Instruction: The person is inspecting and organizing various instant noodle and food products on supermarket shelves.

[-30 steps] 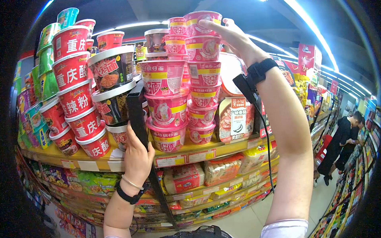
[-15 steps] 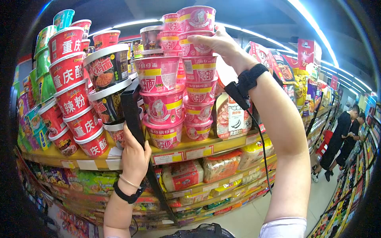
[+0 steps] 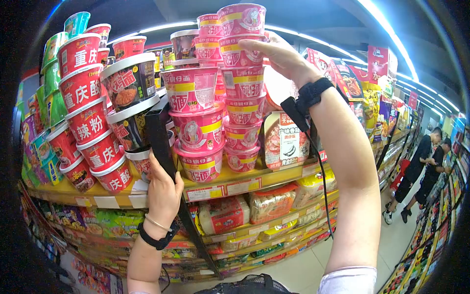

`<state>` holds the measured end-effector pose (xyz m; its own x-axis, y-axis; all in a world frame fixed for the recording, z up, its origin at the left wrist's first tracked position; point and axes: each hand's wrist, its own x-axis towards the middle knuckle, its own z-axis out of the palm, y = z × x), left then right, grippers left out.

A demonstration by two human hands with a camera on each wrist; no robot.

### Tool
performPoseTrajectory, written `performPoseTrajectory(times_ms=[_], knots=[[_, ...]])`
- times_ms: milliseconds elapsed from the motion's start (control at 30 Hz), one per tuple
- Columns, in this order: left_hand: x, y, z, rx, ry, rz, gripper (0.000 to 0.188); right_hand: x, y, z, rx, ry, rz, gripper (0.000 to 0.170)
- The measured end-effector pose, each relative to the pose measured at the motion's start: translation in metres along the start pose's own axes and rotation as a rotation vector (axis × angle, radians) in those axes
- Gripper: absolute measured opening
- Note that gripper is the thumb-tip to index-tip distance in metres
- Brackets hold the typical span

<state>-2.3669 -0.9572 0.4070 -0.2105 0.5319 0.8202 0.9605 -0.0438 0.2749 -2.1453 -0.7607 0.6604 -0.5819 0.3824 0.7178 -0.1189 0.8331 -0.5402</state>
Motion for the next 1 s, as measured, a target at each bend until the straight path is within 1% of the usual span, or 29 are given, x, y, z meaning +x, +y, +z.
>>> performPoseTrajectory(times_ms=[33,100,133,333,400,533,600,700,767,800,867,900,933,1000], knots=[[0.0,0.0,0.0,0.006,-0.001,-0.008,0.076,-0.002,-0.003,0.0,0.008,-0.02,-0.002,0.061],[0.001,-0.001,0.002,-0.003,0.072,0.065,0.076,-0.001,-0.002,0.004,0.007,-0.031,-0.018,0.058],[0.0,-0.001,0.003,0.023,0.083,0.081,0.077,-0.002,-0.003,0.003,-0.004,-0.041,-0.015,0.061],[0.001,0.001,0.0,-0.011,0.031,0.03,0.077,-0.005,-0.001,0.008,-0.066,0.046,0.016,0.063],[0.0,-0.001,0.003,0.029,0.075,0.076,0.077,-0.007,-0.003,0.01,-0.08,0.067,0.012,0.062],[0.001,0.0,0.002,0.016,0.081,0.087,0.077,-0.007,-0.002,0.008,-0.073,0.012,0.006,0.063],[0.001,0.0,0.001,0.022,0.075,0.081,0.076,-0.007,-0.001,0.004,-0.085,-0.009,0.036,0.065],[0.001,0.0,0.0,0.018,0.073,0.072,0.076,-0.006,0.005,0.003,-0.064,0.01,0.047,0.062],[0.001,-0.001,0.0,0.004,0.045,0.078,0.076,-0.004,0.012,0.0,-0.034,0.073,0.027,0.057],[0.002,-0.001,0.0,0.007,0.043,0.071,0.076,-0.006,0.011,-0.001,-0.031,0.068,0.029,0.057],[0.002,-0.002,0.001,-0.004,0.063,0.093,0.076,-0.008,0.01,-0.002,-0.029,0.006,0.007,0.075],[0.002,-0.001,-0.001,-0.014,0.047,0.075,0.076,-0.013,0.01,0.002,-0.008,0.056,-0.014,0.079],[0.002,-0.001,-0.001,-0.013,0.039,0.065,0.076,-0.018,0.008,0.006,0.016,0.084,-0.023,0.089],[0.003,-0.002,-0.001,-0.018,0.054,0.089,0.076,-0.029,0.01,0.011,-0.02,0.294,-0.025,0.097]])
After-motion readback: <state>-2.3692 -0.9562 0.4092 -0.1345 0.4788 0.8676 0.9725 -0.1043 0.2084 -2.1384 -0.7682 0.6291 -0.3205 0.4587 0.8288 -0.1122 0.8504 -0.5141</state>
